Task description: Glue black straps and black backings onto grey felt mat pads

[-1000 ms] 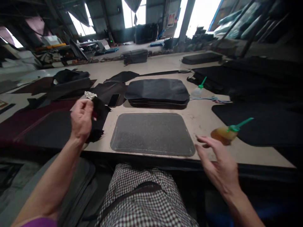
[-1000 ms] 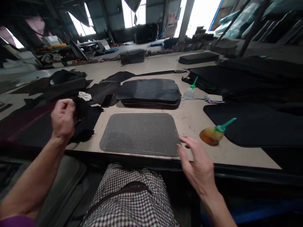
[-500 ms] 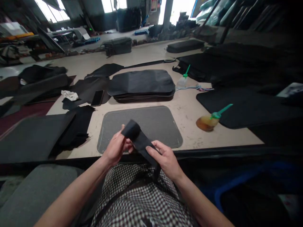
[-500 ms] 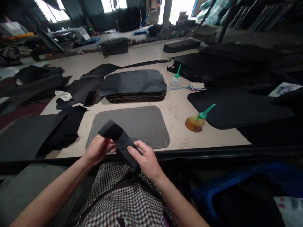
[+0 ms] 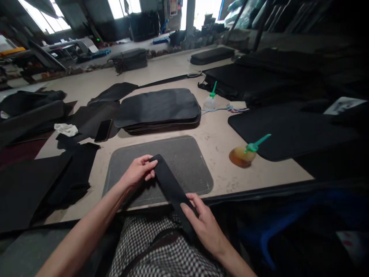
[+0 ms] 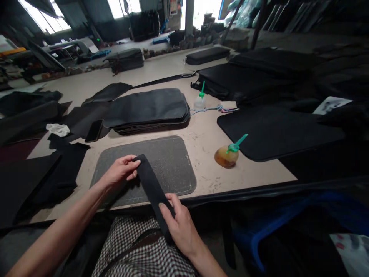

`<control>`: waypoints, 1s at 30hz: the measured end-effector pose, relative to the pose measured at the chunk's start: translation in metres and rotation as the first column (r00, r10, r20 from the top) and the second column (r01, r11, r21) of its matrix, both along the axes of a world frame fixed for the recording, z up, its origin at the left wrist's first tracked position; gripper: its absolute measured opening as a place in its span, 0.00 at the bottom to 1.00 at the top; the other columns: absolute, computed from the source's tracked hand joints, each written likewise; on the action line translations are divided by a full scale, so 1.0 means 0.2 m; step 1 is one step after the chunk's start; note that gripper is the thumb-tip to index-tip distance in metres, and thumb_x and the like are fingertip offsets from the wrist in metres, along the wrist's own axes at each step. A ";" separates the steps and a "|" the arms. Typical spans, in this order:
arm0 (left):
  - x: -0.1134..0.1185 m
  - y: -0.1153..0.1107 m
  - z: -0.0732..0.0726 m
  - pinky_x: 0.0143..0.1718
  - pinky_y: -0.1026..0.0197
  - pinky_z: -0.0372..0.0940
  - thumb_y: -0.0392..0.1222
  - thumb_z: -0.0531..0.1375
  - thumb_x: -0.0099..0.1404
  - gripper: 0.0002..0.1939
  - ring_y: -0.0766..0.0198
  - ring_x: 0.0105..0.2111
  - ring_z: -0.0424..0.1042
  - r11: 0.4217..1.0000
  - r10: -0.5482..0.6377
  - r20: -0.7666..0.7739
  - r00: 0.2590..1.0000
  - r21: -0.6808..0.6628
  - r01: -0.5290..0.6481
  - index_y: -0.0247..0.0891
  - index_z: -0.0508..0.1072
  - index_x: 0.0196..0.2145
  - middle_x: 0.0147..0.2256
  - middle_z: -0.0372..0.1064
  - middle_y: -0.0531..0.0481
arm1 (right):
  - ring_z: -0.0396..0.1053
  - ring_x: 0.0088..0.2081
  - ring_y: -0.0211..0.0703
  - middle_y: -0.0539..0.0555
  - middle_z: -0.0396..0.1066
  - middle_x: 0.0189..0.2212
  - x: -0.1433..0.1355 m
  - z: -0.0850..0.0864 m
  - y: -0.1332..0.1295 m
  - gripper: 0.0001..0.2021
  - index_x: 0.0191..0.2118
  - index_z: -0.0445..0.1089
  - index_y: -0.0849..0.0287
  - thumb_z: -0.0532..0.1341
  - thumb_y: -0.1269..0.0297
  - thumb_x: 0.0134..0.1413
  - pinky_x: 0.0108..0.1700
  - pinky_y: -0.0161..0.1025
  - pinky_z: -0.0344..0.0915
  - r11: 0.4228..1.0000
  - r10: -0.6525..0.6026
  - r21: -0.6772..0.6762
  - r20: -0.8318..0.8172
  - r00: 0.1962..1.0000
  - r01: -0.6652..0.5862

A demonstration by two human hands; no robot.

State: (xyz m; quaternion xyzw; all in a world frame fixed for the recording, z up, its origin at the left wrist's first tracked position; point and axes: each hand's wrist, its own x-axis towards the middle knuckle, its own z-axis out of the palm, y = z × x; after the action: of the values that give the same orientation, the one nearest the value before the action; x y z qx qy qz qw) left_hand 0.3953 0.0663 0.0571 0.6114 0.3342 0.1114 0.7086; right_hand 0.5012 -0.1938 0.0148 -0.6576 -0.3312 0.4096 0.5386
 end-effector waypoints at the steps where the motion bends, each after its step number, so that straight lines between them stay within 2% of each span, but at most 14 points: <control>1: 0.03 0.04 -0.01 0.18 0.71 0.52 0.56 0.69 0.62 0.20 0.73 0.15 0.61 0.998 -0.051 -0.032 0.998 0.030 0.052 0.35 0.73 0.38 0.20 0.72 0.51 | 0.74 0.50 0.53 0.55 0.77 0.48 0.01 -0.01 -0.02 0.17 0.52 0.70 0.52 0.59 0.46 0.68 0.54 0.46 0.71 1.000 -0.022 -0.009 0.022 1.000 0.022; 3: 0.10 0.12 -0.02 0.20 0.69 0.54 0.59 0.66 0.64 0.21 0.71 0.16 0.63 0.984 -0.152 -0.085 0.985 0.078 0.159 0.36 0.72 0.36 0.22 0.74 0.48 | 0.75 0.51 0.54 0.57 0.75 0.53 0.01 -0.03 -0.04 0.21 0.58 0.66 0.49 0.59 0.45 0.68 0.52 0.48 0.74 0.998 -0.053 -0.029 0.000 0.999 0.053; 6: 0.22 0.22 -0.04 0.21 0.66 0.55 0.60 0.59 0.69 0.20 0.68 0.17 0.64 0.930 -0.234 -0.172 0.957 0.246 0.272 0.38 0.72 0.35 0.22 0.73 0.50 | 0.77 0.36 0.48 0.59 0.72 0.56 0.02 -0.05 -0.06 0.26 0.66 0.58 0.47 0.57 0.43 0.68 0.33 0.43 0.76 0.993 -0.101 -0.070 -0.112 0.988 0.094; 7: 0.27 0.24 -0.05 0.23 0.65 0.57 0.58 0.58 0.71 0.19 0.66 0.19 0.66 0.885 -0.228 -0.212 0.950 0.361 0.293 0.39 0.73 0.36 0.23 0.73 0.50 | 0.76 0.31 0.46 0.59 0.73 0.55 0.02 -0.05 -0.05 0.27 0.67 0.57 0.47 0.57 0.43 0.68 0.29 0.41 0.75 0.990 -0.128 -0.071 -0.126 0.984 0.120; 8: 0.31 0.26 -0.06 0.26 0.63 0.59 0.55 0.58 0.71 0.16 0.63 0.23 0.69 0.816 -0.199 -0.246 0.949 0.495 0.299 0.40 0.75 0.37 0.25 0.74 0.50 | 0.74 0.27 0.44 0.59 0.74 0.52 0.03 -0.06 -0.05 0.28 0.66 0.57 0.48 0.58 0.43 0.68 0.27 0.40 0.73 0.987 -0.154 -0.064 -0.122 0.980 0.148; 10: 0.40 0.30 -0.10 0.35 0.59 0.64 0.49 0.60 0.70 0.11 0.58 0.33 0.75 0.625 -0.096 -0.279 0.956 0.730 0.276 0.40 0.78 0.39 0.33 0.78 0.47 | 0.73 0.25 0.43 0.57 0.77 0.41 0.03 -0.06 -0.02 0.27 0.65 0.58 0.51 0.58 0.43 0.68 0.25 0.38 0.71 0.983 -0.182 -0.040 -0.095 0.979 0.179; 11: 0.44 0.31 -0.12 0.40 0.57 0.65 0.47 0.62 0.69 0.09 0.55 0.39 0.75 0.538 -0.046 -0.278 0.960 0.803 0.258 0.40 0.78 0.40 0.38 0.79 0.46 | 0.72 0.24 0.43 0.55 0.76 0.35 0.04 -0.06 -0.01 0.27 0.64 0.59 0.53 0.58 0.43 0.68 0.24 0.37 0.69 0.982 -0.189 -0.031 -0.087 0.978 0.187; 12: 0.47 0.33 -0.13 0.43 0.56 0.65 0.45 0.63 0.68 0.08 0.53 0.42 0.75 0.475 -0.004 -0.277 0.961 0.845 0.246 0.40 0.78 0.40 0.42 0.79 0.45 | 0.72 0.23 0.43 0.52 0.74 0.29 0.04 -0.05 0.00 0.26 0.63 0.59 0.55 0.58 0.44 0.68 0.23 0.36 0.68 0.981 -0.195 -0.025 -0.084 0.977 0.193; 14: 0.52 0.35 -0.17 0.44 0.55 0.65 0.45 0.64 0.68 0.07 0.53 0.43 0.75 0.416 0.051 -0.288 0.956 0.877 0.242 0.41 0.78 0.40 0.43 0.78 0.45 | 0.70 0.22 0.41 0.48 0.70 0.24 0.05 -0.04 0.03 0.25 0.61 0.60 0.57 0.57 0.44 0.69 0.22 0.33 0.66 0.978 -0.208 -0.019 -0.086 0.974 0.207; 18: 0.59 0.39 -0.21 0.40 0.57 0.64 0.45 0.65 0.68 0.06 0.55 0.40 0.75 0.372 0.085 -0.313 0.946 0.891 0.261 0.42 0.77 0.38 0.40 0.78 0.48 | 0.69 0.21 0.38 0.46 0.67 0.24 0.08 -0.03 0.08 0.23 0.60 0.59 0.58 0.57 0.46 0.70 0.21 0.30 0.62 0.975 -0.222 0.005 -0.079 0.972 0.223; 22: 0.62 0.42 -0.22 0.41 0.57 0.64 0.45 0.66 0.67 0.05 0.56 0.40 0.74 0.342 0.076 -0.311 0.947 0.901 0.268 0.43 0.76 0.37 0.39 0.77 0.49 | 0.72 0.24 0.39 0.45 0.65 0.24 0.10 -0.02 0.12 0.22 0.59 0.59 0.58 0.56 0.46 0.71 0.21 0.30 0.63 0.976 -0.215 0.028 -0.069 0.974 0.218; 26: 0.64 0.43 -0.23 0.41 0.58 0.63 0.44 0.66 0.67 0.04 0.56 0.40 0.73 0.363 0.070 -0.304 0.950 0.895 0.260 0.42 0.75 0.36 0.38 0.76 0.49 | 0.73 0.24 0.39 0.45 0.65 0.24 0.11 -0.02 0.13 0.22 0.57 0.59 0.58 0.56 0.47 0.71 0.21 0.30 0.64 0.975 -0.215 0.036 -0.060 0.975 0.217; 30: 0.64 0.43 -0.23 0.39 0.58 0.62 0.44 0.66 0.67 0.05 0.58 0.37 0.73 0.407 0.083 -0.245 0.966 0.893 0.192 0.42 0.75 0.35 0.36 0.76 0.51 | 0.73 0.23 0.39 0.43 0.63 0.23 0.11 -0.03 0.13 0.20 0.56 0.60 0.58 0.57 0.48 0.70 0.23 0.31 0.66 0.977 -0.208 0.037 -0.054 0.977 0.211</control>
State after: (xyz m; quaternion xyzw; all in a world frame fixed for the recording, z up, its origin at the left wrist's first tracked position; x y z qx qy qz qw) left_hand 0.5234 0.1517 0.0116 0.9172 0.2858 0.1736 0.2166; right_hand 0.5224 -0.1677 0.0090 -0.6671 -0.2551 0.3597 0.6005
